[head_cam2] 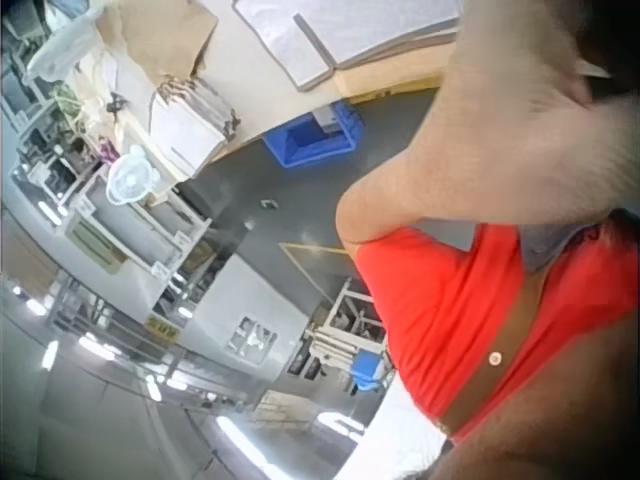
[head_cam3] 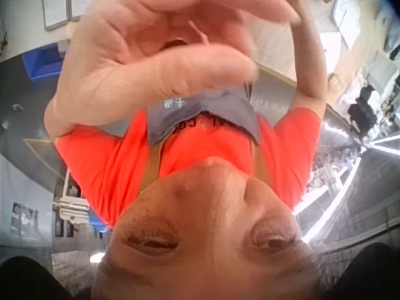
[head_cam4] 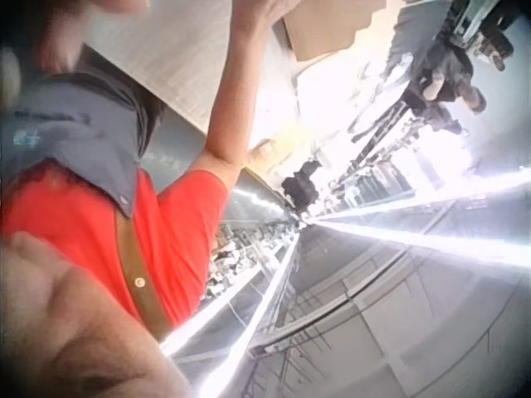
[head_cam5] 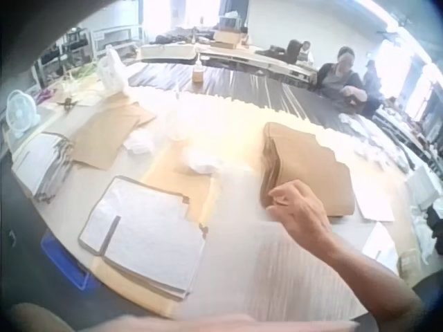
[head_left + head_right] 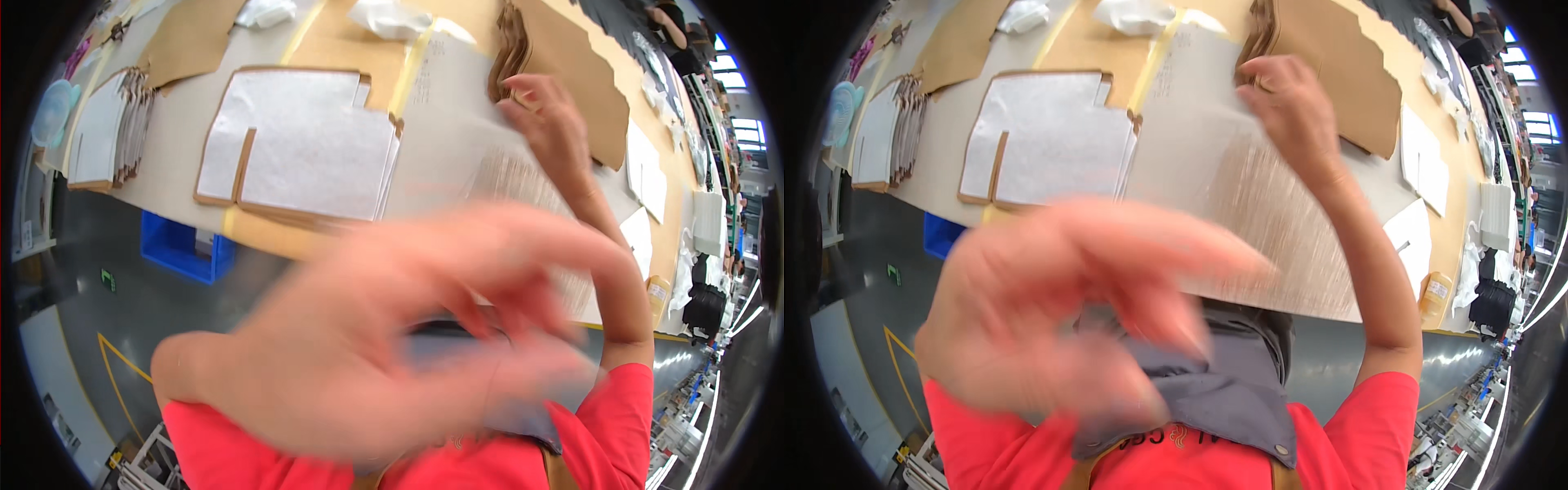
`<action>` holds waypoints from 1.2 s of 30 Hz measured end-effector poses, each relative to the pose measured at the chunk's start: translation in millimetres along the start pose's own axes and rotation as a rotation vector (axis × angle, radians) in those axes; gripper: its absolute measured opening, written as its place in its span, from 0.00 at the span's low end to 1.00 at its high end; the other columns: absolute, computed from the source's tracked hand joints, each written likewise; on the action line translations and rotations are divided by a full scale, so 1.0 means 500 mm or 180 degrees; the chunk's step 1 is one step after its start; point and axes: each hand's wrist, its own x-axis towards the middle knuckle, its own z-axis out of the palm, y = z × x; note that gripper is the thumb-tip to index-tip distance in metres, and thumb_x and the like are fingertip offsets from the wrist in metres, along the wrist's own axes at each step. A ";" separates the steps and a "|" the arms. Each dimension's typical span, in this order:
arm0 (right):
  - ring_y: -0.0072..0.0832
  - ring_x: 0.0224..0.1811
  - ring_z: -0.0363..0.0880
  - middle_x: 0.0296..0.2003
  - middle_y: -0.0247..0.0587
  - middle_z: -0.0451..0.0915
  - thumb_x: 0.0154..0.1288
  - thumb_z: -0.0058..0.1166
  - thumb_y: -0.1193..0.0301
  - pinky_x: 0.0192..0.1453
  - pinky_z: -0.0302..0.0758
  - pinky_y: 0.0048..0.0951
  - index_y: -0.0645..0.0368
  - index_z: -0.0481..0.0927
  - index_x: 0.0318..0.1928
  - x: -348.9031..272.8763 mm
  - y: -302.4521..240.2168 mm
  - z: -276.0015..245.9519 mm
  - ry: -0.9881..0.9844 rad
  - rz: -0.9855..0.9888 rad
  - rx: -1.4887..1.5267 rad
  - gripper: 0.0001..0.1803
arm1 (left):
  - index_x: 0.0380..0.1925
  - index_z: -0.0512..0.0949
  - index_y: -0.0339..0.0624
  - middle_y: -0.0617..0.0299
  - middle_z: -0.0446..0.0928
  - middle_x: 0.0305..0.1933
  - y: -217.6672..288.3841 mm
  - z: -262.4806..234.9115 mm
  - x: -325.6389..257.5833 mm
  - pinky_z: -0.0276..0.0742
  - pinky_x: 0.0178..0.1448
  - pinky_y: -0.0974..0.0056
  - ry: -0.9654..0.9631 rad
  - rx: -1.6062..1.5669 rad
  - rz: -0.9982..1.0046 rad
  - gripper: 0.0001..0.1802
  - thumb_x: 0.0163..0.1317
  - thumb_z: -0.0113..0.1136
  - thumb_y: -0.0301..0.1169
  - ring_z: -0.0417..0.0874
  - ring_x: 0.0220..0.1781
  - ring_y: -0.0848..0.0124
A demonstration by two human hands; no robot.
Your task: The person applies glue from a squeeze bottle onto brown paper sheets and presses white paper inserts onto them. The person repeats this process, stacking the finished units on the table.
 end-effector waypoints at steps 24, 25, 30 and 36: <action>0.28 0.39 0.77 0.38 0.34 0.79 0.66 0.61 0.70 0.44 0.74 0.28 0.56 0.82 0.42 -0.029 0.111 0.010 0.0580 0.0491 0.0578 0.06 | 0.53 0.78 0.39 0.51 0.78 0.48 -0.238 0.154 0.211 0.75 0.59 0.59 -0.1383 0.1136 0.0121 0.17 0.67 0.58 0.32 0.79 0.55 0.59; 0.26 0.37 0.76 0.37 0.33 0.79 0.68 0.61 0.71 0.43 0.74 0.27 0.57 0.82 0.42 -0.030 0.109 0.004 0.0607 0.0794 0.0896 0.05 | 0.54 0.78 0.39 0.53 0.79 0.48 -0.236 0.130 0.227 0.76 0.58 0.60 -0.1042 0.1245 0.0264 0.17 0.68 0.58 0.33 0.80 0.54 0.62; 0.16 0.35 0.72 0.36 0.28 0.76 0.73 0.56 0.70 0.41 0.73 0.20 0.59 0.77 0.47 -0.049 0.171 -0.049 0.1870 0.1323 0.2575 0.08 | 0.58 0.76 0.35 0.62 0.80 0.52 -0.192 0.000 0.383 0.75 0.61 0.65 0.0372 0.0560 0.0255 0.24 0.70 0.61 0.41 0.80 0.54 0.72; 0.27 0.41 0.81 0.42 0.36 0.82 0.67 0.61 0.76 0.47 0.77 0.27 0.58 0.78 0.47 -0.079 0.172 -0.045 0.1342 -0.0445 0.0815 0.09 | 0.57 0.76 0.33 0.57 0.81 0.53 -0.101 0.028 0.596 0.74 0.63 0.60 0.0736 -0.1028 0.0000 0.25 0.69 0.62 0.41 0.80 0.56 0.68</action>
